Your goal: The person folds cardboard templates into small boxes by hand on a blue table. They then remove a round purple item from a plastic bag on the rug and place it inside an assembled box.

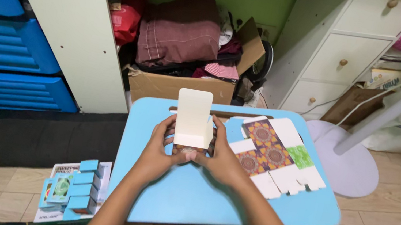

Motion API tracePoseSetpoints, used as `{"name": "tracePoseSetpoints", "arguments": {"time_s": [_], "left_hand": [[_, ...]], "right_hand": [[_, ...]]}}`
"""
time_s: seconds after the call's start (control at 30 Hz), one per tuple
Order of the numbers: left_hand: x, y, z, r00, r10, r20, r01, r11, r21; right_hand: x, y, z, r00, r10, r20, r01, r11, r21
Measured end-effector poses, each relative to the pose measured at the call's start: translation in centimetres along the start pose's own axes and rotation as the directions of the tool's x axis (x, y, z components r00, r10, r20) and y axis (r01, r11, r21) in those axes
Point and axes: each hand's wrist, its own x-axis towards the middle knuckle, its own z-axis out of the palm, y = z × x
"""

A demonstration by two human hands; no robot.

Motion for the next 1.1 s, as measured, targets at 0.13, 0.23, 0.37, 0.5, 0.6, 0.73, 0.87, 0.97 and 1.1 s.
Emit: {"name": "tracePoseSetpoints", "arguments": {"time_s": [0.13,0.23,0.37,0.5,0.6,0.73,0.87,0.97,1.1], "left_hand": [[2.4,-0.3,-0.6,1.0,-0.001,-0.022,0.001,1.0,0.031],[5.0,-1.1,-0.9,0.999,0.02,-0.042,-0.021,1.0,-0.013],[8.2,-3.0,-0.5,0.995,0.079,-0.057,-0.085,0.989,-0.121],[9.8,-4.2,0.3,0.983,0.136,-0.123,-0.143,0.988,-0.054],[10.3,-4.3,0.4,0.983,0.127,-0.133,-0.136,0.989,-0.062],[10.4,-4.1,0.4,0.982,0.127,-0.138,-0.139,0.987,-0.077],[10.8,-3.2,0.2,0.987,0.078,-0.144,-0.099,0.984,-0.146],[11.2,-2.7,0.1,0.99,-0.037,-0.138,0.004,0.973,-0.231],[13.7,-3.4,-0.5,0.972,-0.025,-0.233,-0.056,0.941,-0.335]], "right_hand": [[2.3,-1.1,-1.2,0.997,-0.037,0.071,0.042,0.996,-0.075],[4.9,-1.8,-2.4,0.999,0.003,0.052,0.009,0.974,-0.227],[8.7,-1.4,-3.4,1.0,-0.017,0.019,0.023,0.924,-0.382],[10.7,-0.3,-3.8,0.998,-0.056,0.0,0.051,0.907,-0.418],[11.3,0.0,-4.0,0.997,-0.072,0.0,0.067,0.919,-0.389],[11.6,-0.4,-4.1,1.0,-0.027,0.01,0.029,0.914,-0.405],[12.5,-0.7,-4.5,0.999,-0.035,0.022,0.041,0.902,-0.431],[13.2,-0.3,-4.6,0.999,-0.018,0.027,0.026,0.945,-0.325],[15.7,0.2,-3.8,0.999,0.029,0.022,-0.029,0.999,-0.018]]}}
